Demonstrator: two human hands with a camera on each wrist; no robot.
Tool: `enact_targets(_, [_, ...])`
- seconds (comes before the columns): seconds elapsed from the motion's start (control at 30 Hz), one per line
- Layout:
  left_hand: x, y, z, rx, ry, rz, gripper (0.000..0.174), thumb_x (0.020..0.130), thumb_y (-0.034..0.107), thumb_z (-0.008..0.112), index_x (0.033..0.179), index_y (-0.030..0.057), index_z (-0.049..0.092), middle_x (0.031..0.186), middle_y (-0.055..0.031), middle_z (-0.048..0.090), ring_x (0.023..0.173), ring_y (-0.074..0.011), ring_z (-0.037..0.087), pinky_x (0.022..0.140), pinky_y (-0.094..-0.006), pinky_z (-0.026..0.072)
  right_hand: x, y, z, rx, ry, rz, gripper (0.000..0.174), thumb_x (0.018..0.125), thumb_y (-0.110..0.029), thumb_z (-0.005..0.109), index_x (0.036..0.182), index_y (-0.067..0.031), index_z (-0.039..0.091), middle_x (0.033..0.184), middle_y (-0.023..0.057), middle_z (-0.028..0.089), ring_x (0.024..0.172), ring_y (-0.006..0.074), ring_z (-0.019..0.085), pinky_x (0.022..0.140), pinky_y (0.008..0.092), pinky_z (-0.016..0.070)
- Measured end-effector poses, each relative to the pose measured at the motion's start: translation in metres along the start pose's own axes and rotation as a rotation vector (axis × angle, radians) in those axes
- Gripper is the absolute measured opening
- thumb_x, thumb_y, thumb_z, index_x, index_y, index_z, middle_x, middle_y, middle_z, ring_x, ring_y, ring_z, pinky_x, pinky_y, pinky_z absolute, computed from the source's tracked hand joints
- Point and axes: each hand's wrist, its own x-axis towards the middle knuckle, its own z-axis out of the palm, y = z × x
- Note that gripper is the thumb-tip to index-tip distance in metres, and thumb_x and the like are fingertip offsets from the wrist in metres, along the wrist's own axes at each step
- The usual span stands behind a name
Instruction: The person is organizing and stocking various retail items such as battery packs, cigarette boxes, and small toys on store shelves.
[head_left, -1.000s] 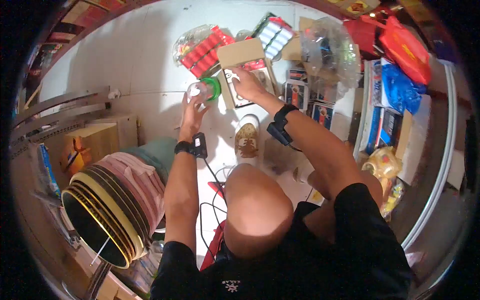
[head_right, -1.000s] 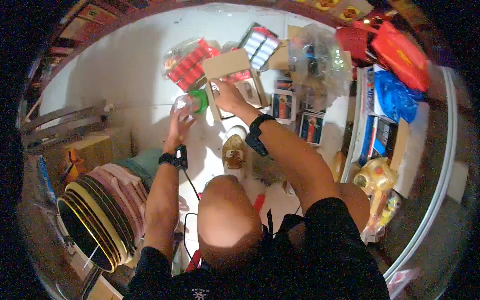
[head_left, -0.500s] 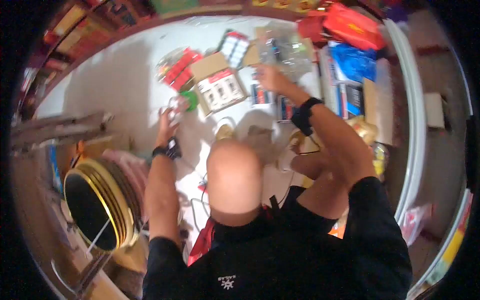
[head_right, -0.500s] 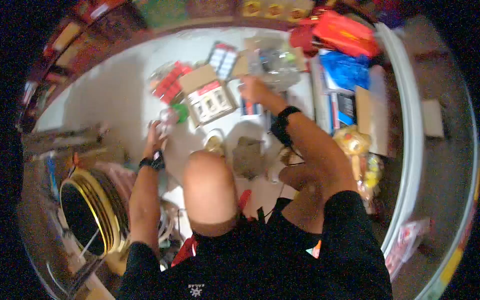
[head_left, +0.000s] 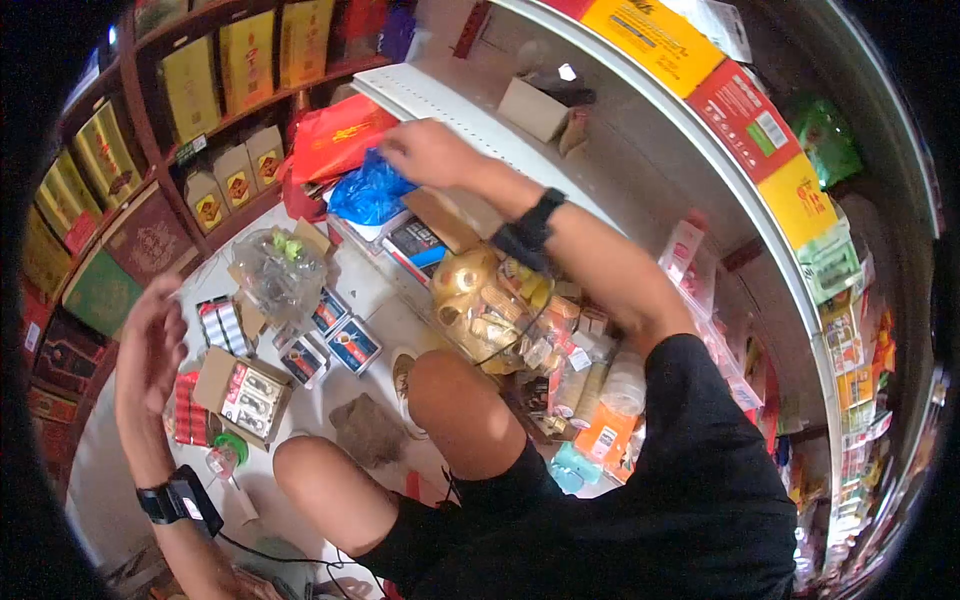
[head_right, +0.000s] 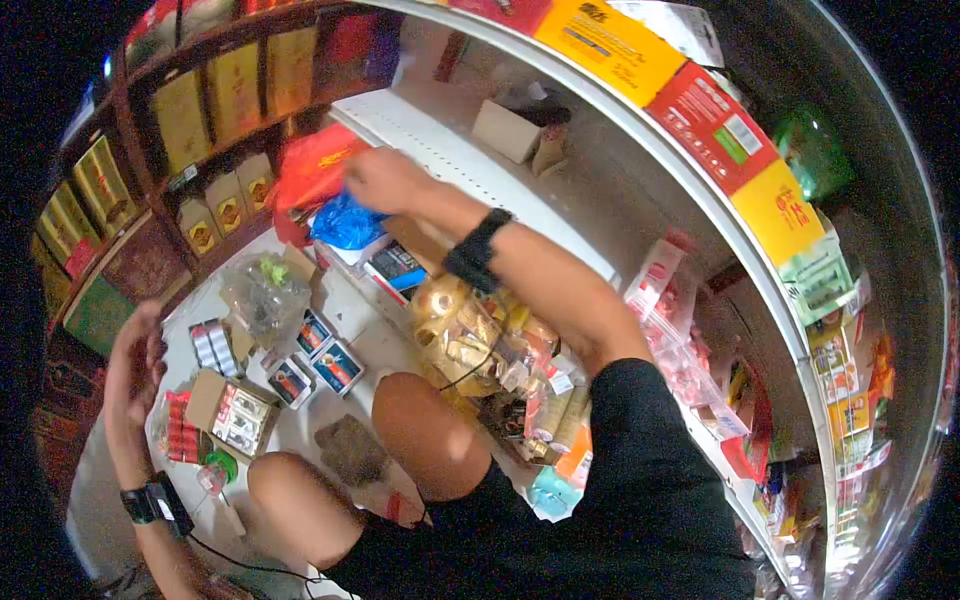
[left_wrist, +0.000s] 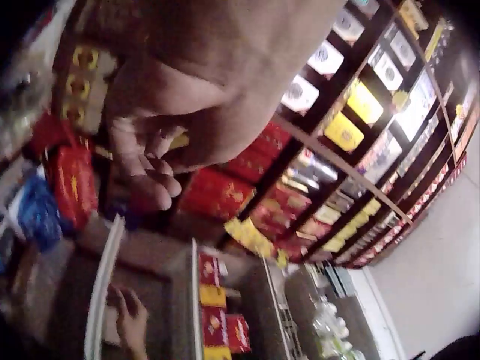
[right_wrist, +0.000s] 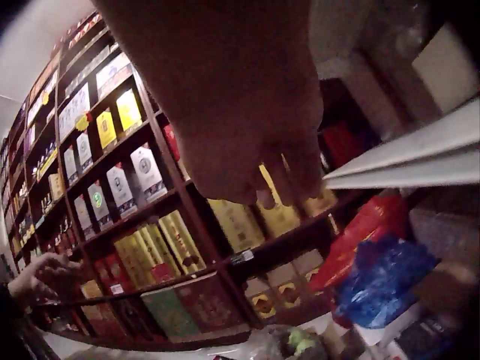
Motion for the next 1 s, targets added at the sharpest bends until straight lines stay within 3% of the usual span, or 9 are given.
enact_targets(0.03, [-0.008, 0.028, 0.052, -0.054, 0.01, -0.036, 0.024, 0.095, 0.018, 0.055, 0.117, 0.0113, 0.061, 0.07, 0.0084, 0.044, 0.055, -0.0013, 0.043, 0.041, -0.0163, 0.0352, -0.018, 0.012, -0.025, -0.011, 0.028, 0.087, 0.027, 0.086, -0.027, 0.054, 0.085, -0.0041, 0.069, 0.089, 0.0246, 0.068, 0.087, 0.0435, 0.065, 0.08, 0.0527, 0.0527])
enact_targets(0.13, [-0.002, 0.049, 0.135, -0.008, -0.316, 0.03, 0.026, 0.094, 0.021, 0.056, 0.117, 0.0111, 0.064, 0.079, 0.0053, 0.053, 0.065, -0.0046, 0.051, 0.05, -0.0154, 0.041, -0.068, 0.077, -0.062, -0.219, 0.132, 0.314, 0.031, 0.083, -0.021, 0.062, 0.109, -0.0042, 0.067, 0.111, 0.0239, 0.066, 0.107, 0.0394, 0.061, 0.093, 0.0476, 0.0485])
enact_targets(0.17, [0.002, 0.048, 0.159, -0.008, -0.377, -0.003, 0.025, 0.092, 0.019, 0.056, 0.113, 0.0078, 0.062, 0.083, 0.0011, 0.054, 0.074, -0.0088, 0.056, 0.059, -0.0242, 0.0501, -0.079, 0.105, -0.063, -0.279, 0.202, 0.345, 0.033, 0.084, -0.021, 0.064, 0.112, -0.0029, 0.065, 0.115, 0.0234, 0.064, 0.112, 0.0353, 0.06, 0.091, 0.046, 0.0492])
enact_targets(0.3, [0.034, -0.017, 0.22, -0.013, -0.342, -0.052, 0.021, 0.092, 0.018, 0.052, 0.109, 0.0088, 0.061, 0.083, -0.0005, 0.056, 0.079, -0.0144, 0.06, 0.063, -0.0312, 0.0531, -0.097, 0.165, -0.068, -0.454, 0.128, 0.42, 0.038, 0.085, -0.02, 0.064, 0.119, -0.0028, 0.061, 0.123, 0.023, 0.059, 0.12, 0.0331, 0.056, 0.097, 0.0458, 0.0476])
enact_targets(0.33, [0.046, -0.036, 0.227, -0.017, -0.347, -0.042, 0.021, 0.092, 0.018, 0.052, 0.109, 0.0088, 0.061, 0.083, -0.0005, 0.056, 0.079, -0.0144, 0.06, 0.063, -0.0312, 0.0531, -0.089, 0.169, -0.075, -0.501, 0.22, 0.607, 0.038, 0.086, -0.02, 0.063, 0.119, -0.0023, 0.06, 0.123, 0.0227, 0.059, 0.119, 0.0337, 0.056, 0.097, 0.0462, 0.0476])
enact_targets(0.4, [0.053, -0.075, 0.225, -0.006, -0.317, -0.182, 0.02, 0.091, 0.018, 0.053, 0.108, 0.0098, 0.061, 0.083, -0.001, 0.056, 0.079, -0.0157, 0.06, 0.066, -0.0333, 0.0528, -0.085, 0.195, -0.063, -0.529, 0.285, 0.803, 0.038, 0.086, -0.02, 0.062, 0.12, -0.0018, 0.06, 0.124, 0.0225, 0.059, 0.119, 0.0343, 0.057, 0.098, 0.0466, 0.0477])
enact_targets(0.47, [0.058, -0.098, 0.222, -0.022, -0.323, -0.219, 0.021, 0.091, 0.019, 0.053, 0.108, 0.0099, 0.061, 0.083, -0.0011, 0.056, 0.079, -0.0161, 0.06, 0.067, -0.0337, 0.0523, -0.081, 0.266, -0.049, -0.791, 0.545, 0.554, 0.035, 0.086, -0.021, 0.062, 0.115, -0.001, 0.062, 0.116, 0.0224, 0.064, 0.115, 0.0363, 0.059, 0.094, 0.0472, 0.0506])
enact_targets(0.57, [0.066, -0.131, 0.209, -0.052, -0.324, -0.277, 0.021, 0.091, 0.019, 0.053, 0.109, 0.0098, 0.061, 0.084, -0.0012, 0.056, 0.079, -0.0169, 0.06, 0.069, -0.0344, 0.0514, -0.077, 0.234, -0.075, -0.677, 0.119, 0.802, 0.035, 0.085, -0.021, 0.063, 0.114, -0.0018, 0.064, 0.111, 0.0218, 0.067, 0.109, 0.037, 0.063, 0.092, 0.0468, 0.0524])
enact_targets(1.0, [0.078, -0.177, 0.17, -0.156, -0.252, -0.294, 0.022, 0.092, 0.016, 0.052, 0.111, 0.0083, 0.059, 0.087, -0.0035, 0.056, 0.08, -0.0192, 0.061, 0.069, -0.0345, 0.0515, -0.098, 0.22, -0.084, -0.525, 0.158, 0.722, 0.037, 0.087, -0.025, 0.068, 0.118, -0.0049, 0.067, 0.104, 0.0186, 0.071, 0.096, 0.03, 0.07, 0.086, 0.0409, 0.0553])
